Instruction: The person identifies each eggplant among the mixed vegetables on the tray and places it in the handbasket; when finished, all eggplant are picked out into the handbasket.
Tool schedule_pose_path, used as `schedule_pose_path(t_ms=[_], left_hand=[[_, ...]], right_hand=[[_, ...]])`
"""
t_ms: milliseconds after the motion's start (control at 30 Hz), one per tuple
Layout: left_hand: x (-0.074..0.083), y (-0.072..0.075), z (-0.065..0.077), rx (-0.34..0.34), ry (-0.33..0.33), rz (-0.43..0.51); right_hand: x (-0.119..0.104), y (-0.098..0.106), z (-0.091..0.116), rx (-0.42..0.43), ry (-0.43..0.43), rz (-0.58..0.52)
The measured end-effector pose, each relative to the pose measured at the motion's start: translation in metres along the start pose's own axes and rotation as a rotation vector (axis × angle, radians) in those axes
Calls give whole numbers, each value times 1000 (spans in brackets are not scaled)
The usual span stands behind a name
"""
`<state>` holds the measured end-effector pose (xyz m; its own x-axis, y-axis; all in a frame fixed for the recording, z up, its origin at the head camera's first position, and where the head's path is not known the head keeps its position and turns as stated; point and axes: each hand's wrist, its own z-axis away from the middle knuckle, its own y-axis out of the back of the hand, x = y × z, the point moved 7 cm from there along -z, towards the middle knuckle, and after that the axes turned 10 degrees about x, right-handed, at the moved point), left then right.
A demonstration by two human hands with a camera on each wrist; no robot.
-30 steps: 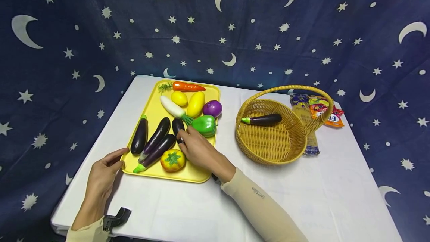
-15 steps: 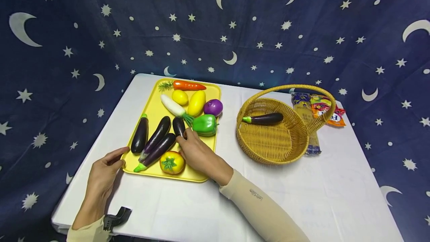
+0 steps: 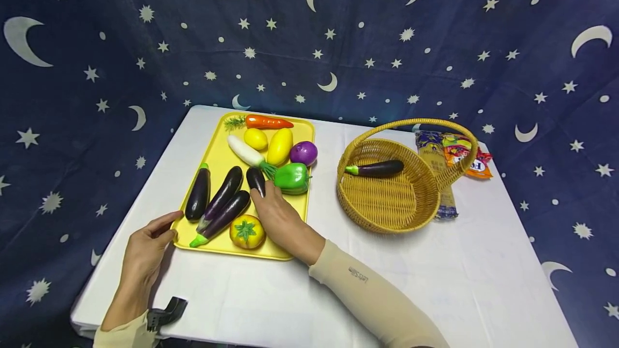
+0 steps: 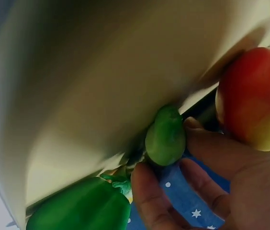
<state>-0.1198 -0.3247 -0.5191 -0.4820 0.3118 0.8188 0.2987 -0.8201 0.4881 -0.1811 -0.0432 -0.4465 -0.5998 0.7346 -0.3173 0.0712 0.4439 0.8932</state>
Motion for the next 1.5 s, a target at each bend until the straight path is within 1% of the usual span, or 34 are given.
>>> schedule_pose_path(t_ms=[133,200,367,567,767,933,1067,1133,1200,1333,1500], left_hand=[[-2,-1,-1,-9,12,9],[-3,-1,-2,-16,15,7],[-2,0,0,-11,3,-1],[-1,1,0,-7,-5,15],[0,0,-1,-14,5,19],[-1,0,-1,-17,27,7],[-4,0,-1,-25,46,2],[-4,0,-2,-23,43,6],[-5,0,-1,-18,42,13],[-4,0,-1,-13,39,27],[-2,1,-1,-12,31,11]], right_hand=[[-1,0,2,4,-8,1],[-1,0,4,-10,-11,2],[-5,-2,8,-46,18,25],[-2,5,8,-26,11,24],[2,26,6,35,38,29],[8,45,4,105,44,-24],[9,58,4,173,101,-41],[9,63,5,196,135,-45],[9,68,6,208,162,-50],[10,76,8,212,187,-97],[10,95,13,243,207,-154]])
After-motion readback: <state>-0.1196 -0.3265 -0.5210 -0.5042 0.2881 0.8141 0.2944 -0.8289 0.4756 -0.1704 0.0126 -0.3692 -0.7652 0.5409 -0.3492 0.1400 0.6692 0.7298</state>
